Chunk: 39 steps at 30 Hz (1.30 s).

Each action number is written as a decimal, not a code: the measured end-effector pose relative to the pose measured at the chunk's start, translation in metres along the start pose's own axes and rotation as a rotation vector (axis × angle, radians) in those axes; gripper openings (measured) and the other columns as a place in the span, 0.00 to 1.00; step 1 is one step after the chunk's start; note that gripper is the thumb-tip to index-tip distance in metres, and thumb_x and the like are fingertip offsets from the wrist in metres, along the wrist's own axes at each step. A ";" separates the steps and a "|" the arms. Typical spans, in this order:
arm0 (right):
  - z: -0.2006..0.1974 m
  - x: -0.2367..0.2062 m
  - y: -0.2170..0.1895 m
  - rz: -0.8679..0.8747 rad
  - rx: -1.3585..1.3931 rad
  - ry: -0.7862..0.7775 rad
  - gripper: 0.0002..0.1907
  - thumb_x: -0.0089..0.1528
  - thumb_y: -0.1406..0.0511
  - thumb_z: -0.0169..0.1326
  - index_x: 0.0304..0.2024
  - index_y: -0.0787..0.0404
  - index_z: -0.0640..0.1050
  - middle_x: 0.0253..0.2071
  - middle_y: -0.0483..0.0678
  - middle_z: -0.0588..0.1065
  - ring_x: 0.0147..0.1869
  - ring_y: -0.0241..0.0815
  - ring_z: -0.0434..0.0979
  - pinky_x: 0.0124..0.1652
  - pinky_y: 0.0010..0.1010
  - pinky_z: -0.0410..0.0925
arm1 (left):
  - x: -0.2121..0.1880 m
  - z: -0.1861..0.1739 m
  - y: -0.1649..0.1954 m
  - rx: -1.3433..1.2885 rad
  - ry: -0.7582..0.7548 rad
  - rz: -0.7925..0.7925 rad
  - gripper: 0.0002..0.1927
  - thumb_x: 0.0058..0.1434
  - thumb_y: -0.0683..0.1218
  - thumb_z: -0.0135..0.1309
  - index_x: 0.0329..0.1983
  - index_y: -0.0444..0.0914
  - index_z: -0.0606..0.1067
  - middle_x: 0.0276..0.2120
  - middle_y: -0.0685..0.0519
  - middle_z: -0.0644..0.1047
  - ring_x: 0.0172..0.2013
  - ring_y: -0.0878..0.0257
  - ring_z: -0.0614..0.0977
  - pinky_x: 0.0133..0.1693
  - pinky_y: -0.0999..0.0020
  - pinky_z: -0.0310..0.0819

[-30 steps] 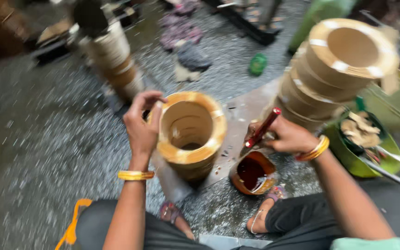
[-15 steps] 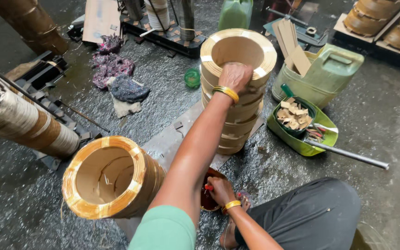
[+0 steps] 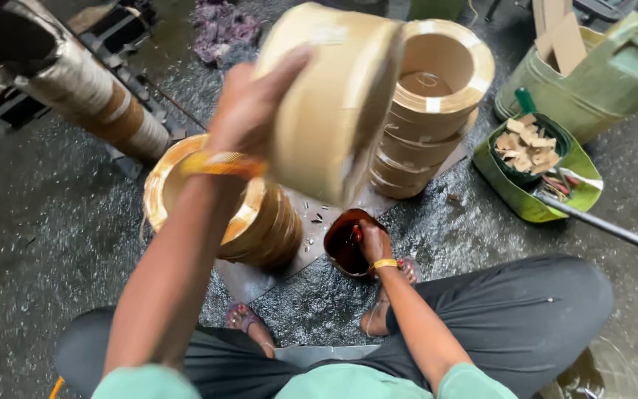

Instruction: The person sits on the floor and applies a brown liquid finish to cylindrical wooden rings using a red-handled brush. They repeatedly dip the brush into a small container, coat the exterior and interior surfaces of each ring, and place the finished pieces onto a growing stack.

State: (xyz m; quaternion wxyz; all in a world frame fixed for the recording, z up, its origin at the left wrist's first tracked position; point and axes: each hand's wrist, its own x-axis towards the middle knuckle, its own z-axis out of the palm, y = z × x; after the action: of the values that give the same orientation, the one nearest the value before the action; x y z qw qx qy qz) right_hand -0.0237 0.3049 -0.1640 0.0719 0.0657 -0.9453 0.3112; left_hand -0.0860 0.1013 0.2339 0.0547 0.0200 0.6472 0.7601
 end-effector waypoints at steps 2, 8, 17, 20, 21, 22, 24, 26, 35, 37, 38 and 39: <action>0.006 0.000 -0.002 -0.037 -0.055 -0.025 0.06 0.62 0.70 0.53 0.42 0.59 0.77 0.35 0.61 0.79 0.40 0.64 0.80 0.39 0.53 0.71 | -0.053 -0.034 0.010 -0.071 0.059 0.109 0.22 0.62 0.51 0.60 0.49 0.28 0.80 0.40 0.49 0.85 0.37 0.64 0.87 0.40 0.69 0.82; 0.022 -0.010 -0.030 -0.071 -0.086 -0.329 0.15 0.50 0.71 0.60 0.41 0.58 0.80 0.36 0.62 0.80 0.42 0.63 0.80 0.42 0.49 0.73 | -0.157 -0.091 0.017 0.192 0.318 0.497 0.18 0.71 0.49 0.62 0.50 0.28 0.80 0.41 0.53 0.83 0.38 0.70 0.81 0.44 0.74 0.78; -0.008 -0.015 -0.011 0.490 0.692 -0.028 0.10 0.54 0.71 0.63 0.39 0.64 0.82 0.39 0.51 0.82 0.42 0.46 0.82 0.46 0.41 0.75 | -0.117 -0.143 -0.052 0.036 0.625 0.444 0.17 0.68 0.50 0.59 0.44 0.30 0.81 0.36 0.54 0.83 0.34 0.72 0.79 0.38 0.75 0.75; -0.024 -0.026 0.010 0.754 1.247 0.071 0.12 0.59 0.72 0.58 0.45 0.72 0.77 0.45 0.59 0.78 0.47 0.55 0.81 0.51 0.50 0.76 | -0.103 -0.156 -0.075 -0.076 0.561 0.407 0.18 0.69 0.51 0.56 0.47 0.29 0.80 0.38 0.54 0.83 0.36 0.72 0.78 0.39 0.76 0.74; -0.032 -0.033 0.013 0.799 1.367 0.093 0.11 0.60 0.72 0.58 0.44 0.70 0.76 0.46 0.57 0.77 0.50 0.56 0.80 0.53 0.52 0.74 | -0.102 -0.160 -0.082 -0.087 0.547 0.401 0.19 0.70 0.52 0.55 0.47 0.29 0.80 0.38 0.54 0.82 0.37 0.72 0.78 0.40 0.76 0.74; -0.040 -0.038 0.011 0.842 1.492 0.112 0.10 0.60 0.72 0.57 0.43 0.67 0.74 0.46 0.55 0.75 0.52 0.56 0.79 0.54 0.54 0.72 | -0.102 -0.167 -0.087 -0.068 0.520 0.403 0.21 0.72 0.54 0.54 0.48 0.28 0.79 0.39 0.54 0.81 0.38 0.72 0.76 0.41 0.75 0.73; -0.052 -0.023 -0.008 0.831 1.712 0.147 0.10 0.59 0.72 0.56 0.43 0.65 0.74 0.49 0.54 0.74 0.57 0.56 0.77 0.59 0.54 0.69 | -0.097 -0.184 -0.092 -0.027 0.450 0.427 0.25 0.76 0.57 0.50 0.50 0.27 0.78 0.41 0.54 0.78 0.41 0.71 0.74 0.44 0.74 0.71; -0.073 -0.027 -0.043 0.786 1.865 0.150 0.13 0.58 0.71 0.55 0.46 0.67 0.77 0.53 0.55 0.76 0.61 0.54 0.75 0.64 0.50 0.67 | -0.100 -0.205 -0.097 -0.170 0.374 0.261 0.31 0.72 0.62 0.40 0.48 0.30 0.78 0.39 0.54 0.82 0.38 0.69 0.80 0.42 0.72 0.76; -0.143 0.053 -0.298 -0.329 1.423 0.240 0.17 0.64 0.80 0.58 0.52 0.62 0.74 0.54 0.52 0.75 0.60 0.45 0.76 0.65 0.39 0.67 | -0.096 -0.266 -0.124 -0.238 0.384 0.357 0.34 0.75 0.63 0.30 0.46 0.30 0.75 0.34 0.43 0.82 0.37 0.57 0.84 0.47 0.63 0.77; -0.136 0.056 -0.330 -0.805 0.938 0.271 0.15 0.68 0.79 0.57 0.54 0.62 0.74 0.56 0.52 0.77 0.64 0.46 0.78 0.66 0.36 0.71 | -0.094 -0.273 -0.130 -0.314 0.353 0.411 0.33 0.76 0.63 0.31 0.47 0.30 0.74 0.35 0.42 0.82 0.38 0.55 0.84 0.49 0.61 0.78; -0.134 0.051 -0.338 -0.887 0.586 0.353 0.14 0.64 0.78 0.59 0.51 0.62 0.78 0.55 0.53 0.78 0.60 0.47 0.80 0.60 0.35 0.74 | -0.092 -0.277 -0.131 -0.328 0.355 0.411 0.33 0.76 0.63 0.31 0.47 0.30 0.74 0.35 0.42 0.82 0.38 0.55 0.84 0.49 0.61 0.78; -0.131 0.043 -0.340 -0.947 0.229 0.421 0.14 0.61 0.78 0.61 0.49 0.63 0.81 0.54 0.54 0.80 0.57 0.48 0.83 0.54 0.35 0.77 | -0.091 -0.281 -0.133 -0.345 0.360 0.407 0.33 0.76 0.63 0.31 0.47 0.30 0.74 0.35 0.42 0.82 0.38 0.55 0.84 0.50 0.61 0.78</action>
State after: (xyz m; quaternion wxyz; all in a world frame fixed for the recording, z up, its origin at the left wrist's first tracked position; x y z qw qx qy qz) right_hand 0.0036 0.1086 0.1444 0.3850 0.4289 -0.7374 0.3522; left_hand -0.0168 -0.1636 0.0614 -0.2111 0.0048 0.4906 0.8454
